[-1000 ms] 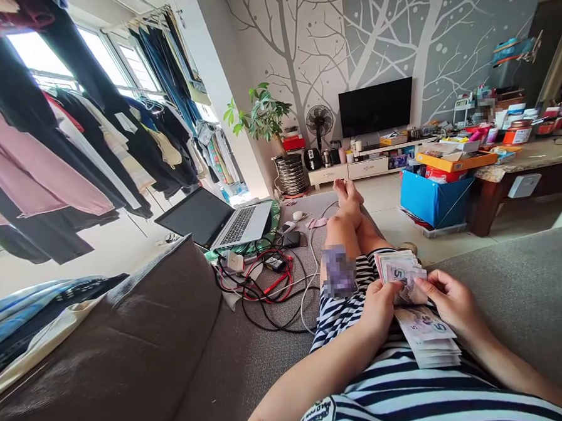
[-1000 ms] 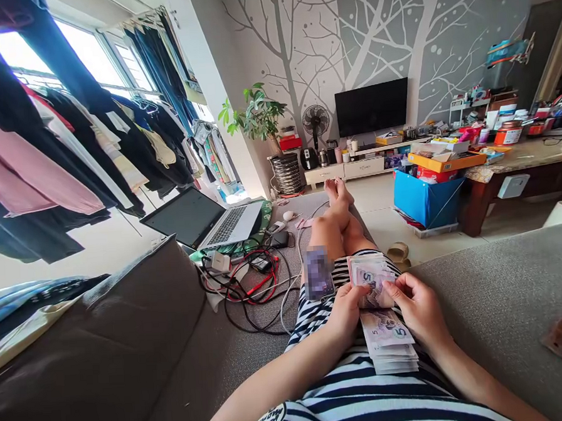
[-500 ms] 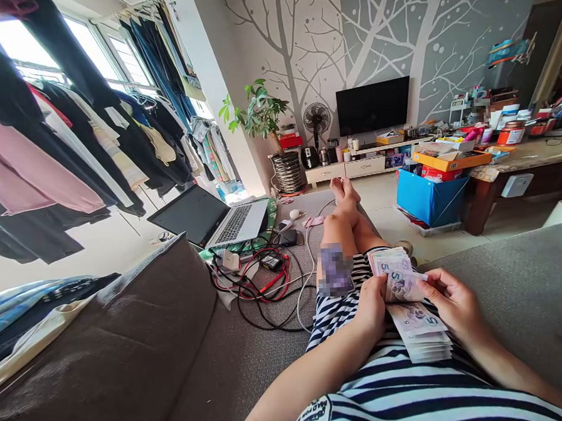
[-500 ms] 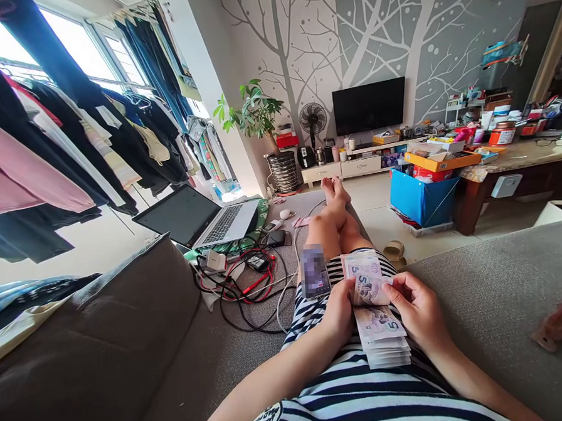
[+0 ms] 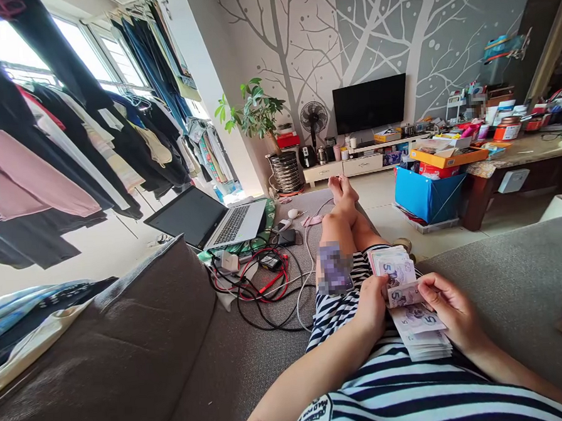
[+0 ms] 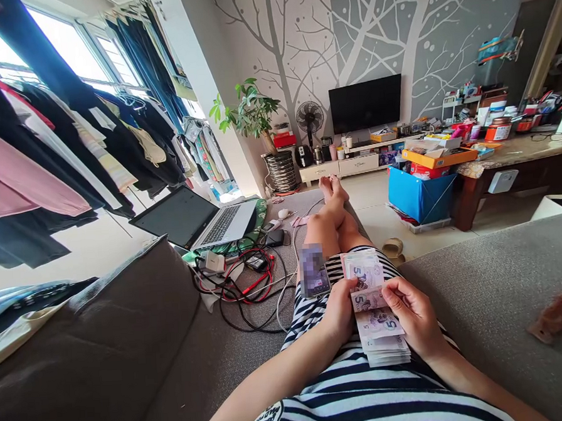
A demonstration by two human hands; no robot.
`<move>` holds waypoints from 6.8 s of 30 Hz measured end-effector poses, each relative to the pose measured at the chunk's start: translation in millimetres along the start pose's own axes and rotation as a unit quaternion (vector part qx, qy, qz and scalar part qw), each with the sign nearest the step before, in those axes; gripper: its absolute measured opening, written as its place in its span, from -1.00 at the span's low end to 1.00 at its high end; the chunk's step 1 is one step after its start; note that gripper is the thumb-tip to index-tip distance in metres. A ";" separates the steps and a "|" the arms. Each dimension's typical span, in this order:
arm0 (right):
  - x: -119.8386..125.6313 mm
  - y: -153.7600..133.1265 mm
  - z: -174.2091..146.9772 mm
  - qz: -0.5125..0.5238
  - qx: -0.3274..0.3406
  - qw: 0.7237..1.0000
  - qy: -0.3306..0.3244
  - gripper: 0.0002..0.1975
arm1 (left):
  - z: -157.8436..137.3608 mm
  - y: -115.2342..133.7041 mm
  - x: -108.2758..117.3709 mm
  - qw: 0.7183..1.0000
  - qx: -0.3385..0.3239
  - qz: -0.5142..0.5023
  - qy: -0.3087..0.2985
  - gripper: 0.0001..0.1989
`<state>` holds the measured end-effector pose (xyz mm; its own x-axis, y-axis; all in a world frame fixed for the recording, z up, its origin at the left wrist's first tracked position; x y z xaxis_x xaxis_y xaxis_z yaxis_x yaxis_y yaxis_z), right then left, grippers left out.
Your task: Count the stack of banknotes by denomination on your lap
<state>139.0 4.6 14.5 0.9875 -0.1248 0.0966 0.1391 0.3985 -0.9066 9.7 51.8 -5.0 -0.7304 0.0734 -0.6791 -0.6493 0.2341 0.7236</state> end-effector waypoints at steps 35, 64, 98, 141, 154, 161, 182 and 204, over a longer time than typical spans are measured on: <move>9.9 30.7 14.4 -0.039 -0.026 0.997 0.058 -0.61 | -1.7 0.8 0.4 1.000 -0.007 -0.007 0.015 -0.84; 18.4 25.1 21.3 -0.069 -0.014 0.989 0.134 -0.61 | 2.0 -0.4 1.7 1.000 -0.020 0.010 0.000 -0.76; 4.4 16.4 9.3 0.096 0.003 0.995 0.004 -0.53 | 0.0 -1.1 3.1 1.000 -0.016 0.019 0.015 -0.81; 8.6 14.2 9.6 0.026 -0.044 0.998 0.039 -0.64 | 6.2 -4.8 3.7 1.000 -0.008 0.006 0.002 -0.79; 6.6 17.6 9.0 0.036 -0.064 0.997 0.028 -0.58 | 0.2 1.2 -2.1 1.000 -0.014 0.008 -0.003 -0.81; 6.0 17.9 9.0 0.038 -0.063 0.997 0.028 -0.61 | 0.8 0.0 -0.7 1.000 -0.012 0.006 0.002 -0.79; 11.7 18.9 15.6 0.016 -0.051 0.997 0.051 -0.54 | -0.3 -0.2 -3.0 1.000 -0.012 0.009 -0.004 -0.82; 10.1 21.0 13.8 0.020 -0.069 0.996 0.048 -0.64 | 5.2 -5.8 5.0 1.000 -0.016 -0.001 0.006 -0.78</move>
<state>152.9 24.3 2.1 0.9792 -0.2010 0.0262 0.0823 0.2760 -0.9576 11.0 55.9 -13.2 -0.7311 0.0609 -0.6796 -0.6574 0.2038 0.7255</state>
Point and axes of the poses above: each hand's wrist, its own z-axis towards the middle knuckle, its own x-axis out of the back of the hand, y = z × x, the point moved 5 cm from there along z, towards the middle knuckle, and after that the axes turned 5 degrees about -z, right-handed, at the moved point
